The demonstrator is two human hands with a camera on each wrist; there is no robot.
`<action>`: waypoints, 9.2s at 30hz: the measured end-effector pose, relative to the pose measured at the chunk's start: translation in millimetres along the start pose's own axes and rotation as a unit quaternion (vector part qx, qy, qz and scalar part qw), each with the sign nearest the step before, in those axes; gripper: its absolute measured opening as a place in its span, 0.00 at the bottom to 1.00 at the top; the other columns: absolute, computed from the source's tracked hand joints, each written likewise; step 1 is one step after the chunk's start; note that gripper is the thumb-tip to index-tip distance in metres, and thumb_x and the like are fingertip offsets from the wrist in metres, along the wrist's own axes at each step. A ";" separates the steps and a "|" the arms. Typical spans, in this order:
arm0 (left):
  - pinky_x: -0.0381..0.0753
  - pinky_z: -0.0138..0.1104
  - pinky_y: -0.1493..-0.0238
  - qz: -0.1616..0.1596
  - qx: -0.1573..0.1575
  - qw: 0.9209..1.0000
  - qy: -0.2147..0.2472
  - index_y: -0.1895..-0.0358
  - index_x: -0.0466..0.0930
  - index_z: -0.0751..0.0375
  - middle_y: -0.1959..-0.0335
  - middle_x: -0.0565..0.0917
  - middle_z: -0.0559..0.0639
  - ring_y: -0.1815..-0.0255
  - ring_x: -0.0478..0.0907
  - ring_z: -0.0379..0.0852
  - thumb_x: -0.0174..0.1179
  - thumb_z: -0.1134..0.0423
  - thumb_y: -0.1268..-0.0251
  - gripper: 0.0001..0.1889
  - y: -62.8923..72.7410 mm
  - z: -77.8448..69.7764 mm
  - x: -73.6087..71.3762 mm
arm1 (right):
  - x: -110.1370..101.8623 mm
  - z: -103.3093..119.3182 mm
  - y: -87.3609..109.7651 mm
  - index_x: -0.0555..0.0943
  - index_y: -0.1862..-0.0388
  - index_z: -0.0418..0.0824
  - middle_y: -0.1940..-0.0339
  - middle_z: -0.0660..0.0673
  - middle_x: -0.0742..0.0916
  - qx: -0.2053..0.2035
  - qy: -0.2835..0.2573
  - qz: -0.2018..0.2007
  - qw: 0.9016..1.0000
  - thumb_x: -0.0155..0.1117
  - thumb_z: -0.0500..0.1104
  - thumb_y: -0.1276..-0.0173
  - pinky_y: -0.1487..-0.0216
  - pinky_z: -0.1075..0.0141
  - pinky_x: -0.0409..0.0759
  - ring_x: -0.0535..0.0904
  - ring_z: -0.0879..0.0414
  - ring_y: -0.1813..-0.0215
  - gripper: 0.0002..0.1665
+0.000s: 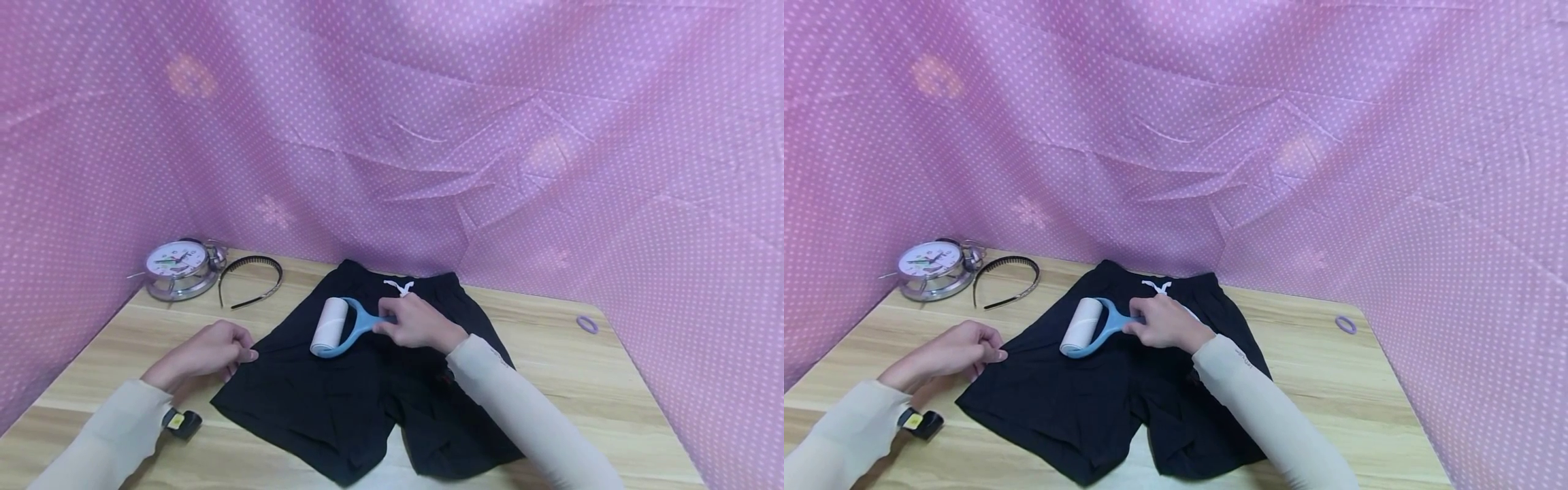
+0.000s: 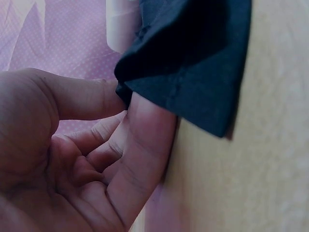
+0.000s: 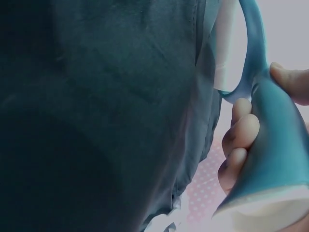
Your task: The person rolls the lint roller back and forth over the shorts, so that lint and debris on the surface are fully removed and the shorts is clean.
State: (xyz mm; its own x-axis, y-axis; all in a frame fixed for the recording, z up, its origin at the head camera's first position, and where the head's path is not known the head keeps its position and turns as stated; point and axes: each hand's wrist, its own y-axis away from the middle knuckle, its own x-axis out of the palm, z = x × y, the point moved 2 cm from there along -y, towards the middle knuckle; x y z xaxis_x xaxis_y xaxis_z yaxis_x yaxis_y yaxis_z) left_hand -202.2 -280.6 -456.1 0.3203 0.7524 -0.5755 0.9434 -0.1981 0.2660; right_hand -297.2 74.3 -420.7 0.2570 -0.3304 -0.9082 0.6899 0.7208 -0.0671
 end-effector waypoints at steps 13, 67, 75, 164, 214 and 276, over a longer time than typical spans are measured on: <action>0.81 0.35 0.78 0.000 -0.004 1.000 -0.003 0.70 0.78 0.64 0.80 0.76 0.48 0.79 0.75 0.44 0.64 0.66 0.36 0.07 0.1 -0.3 -1.9 | -6.6 -10.2 20.6 0.78 0.68 0.49 0.84 0.57 0.75 -0.002 0.001 -0.017 1.000 0.65 0.51 0.28 0.83 0.72 0.68 0.69 0.66 0.84 0.10; 0.81 0.35 0.78 0.007 -0.003 1.000 0.003 0.68 0.78 0.65 0.78 0.76 0.48 0.79 0.75 0.44 0.62 0.66 0.35 0.06 2.1 -2.8 -1.6 | -30.1 -47.8 65.1 0.80 0.73 0.53 0.82 0.57 0.76 0.042 -0.003 -0.039 0.998 0.72 0.49 0.35 0.80 0.72 0.66 0.67 0.66 0.82 0.10; 0.81 0.35 0.78 0.002 -0.007 1.000 0.001 0.68 0.79 0.65 0.78 0.76 0.49 0.79 0.75 0.45 0.62 0.66 0.35 0.06 1.3 -2.1 -1.2 | -29.3 -53.0 69.0 0.80 0.73 0.53 0.82 0.57 0.76 0.051 -0.009 -0.043 0.998 0.72 0.50 0.35 0.78 0.72 0.67 0.69 0.65 0.81 0.09; 0.81 0.34 0.78 0.006 -0.004 1.000 0.009 0.66 0.79 0.67 0.77 0.75 0.49 0.78 0.75 0.45 0.62 0.66 0.34 0.06 2.4 1.6 -0.4 | -91.0 -114.8 150.7 0.87 0.70 0.43 0.87 0.53 0.78 0.228 -0.099 0.040 0.968 0.72 0.46 0.36 0.80 0.69 0.65 0.65 0.59 0.85 0.07; 0.82 0.34 0.78 0.018 0.002 1.000 0.021 0.64 0.77 0.68 0.78 0.74 0.48 0.78 0.75 0.45 0.61 0.65 0.32 0.07 1.6 6.2 1.9 | -123.3 -162.7 217.0 0.88 0.66 0.42 0.73 0.49 0.88 0.288 -0.072 0.036 0.954 0.73 0.48 0.39 0.59 0.63 0.72 0.78 0.54 0.65 0.11; 0.85 0.35 0.75 0.097 0.028 0.994 0.051 0.60 0.83 0.70 0.75 0.81 0.50 0.77 0.80 0.41 0.62 0.61 0.34 0.12 15.5 12.2 -11.0 | -120.6 -59.0 153.1 0.80 0.48 0.37 0.67 0.40 0.88 0.146 -0.157 -0.090 0.973 0.63 0.41 0.30 0.69 0.64 0.79 0.83 0.54 0.70 0.15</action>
State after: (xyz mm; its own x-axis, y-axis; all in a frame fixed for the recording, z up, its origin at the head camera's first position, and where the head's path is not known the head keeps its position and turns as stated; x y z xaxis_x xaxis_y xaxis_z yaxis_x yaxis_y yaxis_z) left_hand -190.0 -299.7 -455.0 0.4887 0.7555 -0.4364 0.8691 -0.3777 0.3194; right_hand -262.5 260.5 -345.9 0.2770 -0.6380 -0.7184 0.8935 0.4462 -0.0517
